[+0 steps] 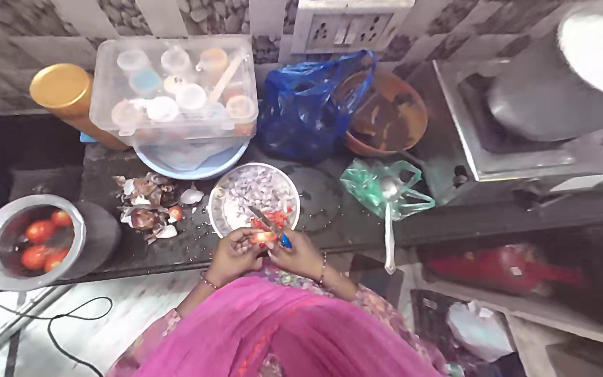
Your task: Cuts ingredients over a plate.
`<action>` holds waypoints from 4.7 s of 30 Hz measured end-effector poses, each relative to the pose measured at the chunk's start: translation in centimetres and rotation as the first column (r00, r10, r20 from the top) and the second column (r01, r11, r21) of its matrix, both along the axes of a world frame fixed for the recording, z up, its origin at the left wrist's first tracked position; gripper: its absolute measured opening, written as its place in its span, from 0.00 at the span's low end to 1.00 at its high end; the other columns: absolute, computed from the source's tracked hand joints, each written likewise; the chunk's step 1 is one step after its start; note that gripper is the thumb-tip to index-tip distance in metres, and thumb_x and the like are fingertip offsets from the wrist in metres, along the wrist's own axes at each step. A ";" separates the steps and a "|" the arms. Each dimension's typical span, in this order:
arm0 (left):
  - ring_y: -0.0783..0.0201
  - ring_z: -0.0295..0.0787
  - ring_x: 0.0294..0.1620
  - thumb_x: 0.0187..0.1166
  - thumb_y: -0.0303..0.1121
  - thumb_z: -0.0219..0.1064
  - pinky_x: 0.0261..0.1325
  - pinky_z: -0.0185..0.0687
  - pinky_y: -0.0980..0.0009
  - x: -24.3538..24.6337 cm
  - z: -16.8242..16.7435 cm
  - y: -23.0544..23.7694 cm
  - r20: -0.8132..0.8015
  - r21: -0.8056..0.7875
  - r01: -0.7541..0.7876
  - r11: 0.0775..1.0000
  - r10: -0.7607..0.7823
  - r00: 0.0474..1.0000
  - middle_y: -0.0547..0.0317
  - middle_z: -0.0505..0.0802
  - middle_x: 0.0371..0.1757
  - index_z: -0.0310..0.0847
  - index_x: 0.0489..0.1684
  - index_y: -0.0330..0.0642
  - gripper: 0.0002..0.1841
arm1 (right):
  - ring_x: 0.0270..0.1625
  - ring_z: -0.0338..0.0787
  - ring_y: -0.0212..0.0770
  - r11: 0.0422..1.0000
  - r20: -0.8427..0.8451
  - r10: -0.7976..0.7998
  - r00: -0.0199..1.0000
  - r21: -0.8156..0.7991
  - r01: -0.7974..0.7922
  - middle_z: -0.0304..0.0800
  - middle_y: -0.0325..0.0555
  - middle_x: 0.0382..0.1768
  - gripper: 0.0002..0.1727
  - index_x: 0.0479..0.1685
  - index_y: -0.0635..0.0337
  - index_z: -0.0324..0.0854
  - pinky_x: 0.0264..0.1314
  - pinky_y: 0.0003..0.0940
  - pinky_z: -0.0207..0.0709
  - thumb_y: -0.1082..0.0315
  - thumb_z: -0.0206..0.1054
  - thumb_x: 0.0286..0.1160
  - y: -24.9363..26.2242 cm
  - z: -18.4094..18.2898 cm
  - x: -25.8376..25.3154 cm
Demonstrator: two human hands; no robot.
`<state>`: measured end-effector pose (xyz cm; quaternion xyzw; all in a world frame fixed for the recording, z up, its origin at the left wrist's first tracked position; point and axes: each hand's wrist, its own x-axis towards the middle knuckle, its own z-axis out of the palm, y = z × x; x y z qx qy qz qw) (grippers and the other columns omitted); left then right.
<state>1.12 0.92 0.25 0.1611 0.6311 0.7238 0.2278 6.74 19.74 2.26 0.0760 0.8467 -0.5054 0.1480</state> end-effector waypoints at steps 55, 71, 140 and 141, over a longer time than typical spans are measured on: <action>0.74 0.91 0.41 0.71 0.22 0.67 0.48 0.89 0.74 -3.4 -1.8 -1.0 0.339 -0.003 0.187 0.982 -0.175 0.924 0.63 0.94 0.43 0.83 0.53 0.32 0.13 | 0.28 0.76 0.25 0.974 0.069 -0.172 0.983 -0.140 0.180 0.76 0.34 0.23 0.19 0.31 0.64 0.81 0.36 0.29 0.74 0.59 0.55 0.87 -2.9 -2.4 -1.5; 0.78 0.89 0.40 0.69 0.21 0.66 0.48 0.87 0.78 -4.3 -1.6 -1.3 0.346 -0.063 0.322 0.945 -0.282 0.895 0.67 0.93 0.43 0.85 0.55 0.33 0.15 | 0.48 0.90 0.50 0.981 0.137 -0.191 0.972 0.054 0.185 0.89 0.61 0.44 0.25 0.54 0.75 0.82 0.58 0.49 0.81 0.55 0.58 0.87 -4.0 -1.0 -1.5; 0.82 0.87 0.30 0.67 0.26 0.71 0.35 0.82 0.84 -6.7 -3.2 -2.5 0.456 0.405 0.443 0.800 -0.597 0.660 0.73 0.94 0.33 0.89 0.38 0.54 0.09 | 0.28 0.79 0.30 0.996 -0.171 -0.087 0.981 -0.037 0.082 0.80 0.44 0.24 0.22 0.34 0.71 0.81 0.34 0.31 0.74 0.59 0.53 0.86 -4.6 -3.3 -1.6; 0.82 0.87 0.30 0.67 0.25 0.69 0.35 0.82 0.84 -6.7 -3.0 -2.5 0.463 0.383 0.443 0.811 -0.583 0.668 0.74 0.94 0.33 0.88 0.38 0.53 0.10 | 0.29 0.80 0.30 0.995 -0.171 -0.096 0.981 -0.041 0.090 0.82 0.45 0.25 0.22 0.35 0.72 0.82 0.36 0.31 0.75 0.60 0.53 0.86 -4.7 -3.3 -1.5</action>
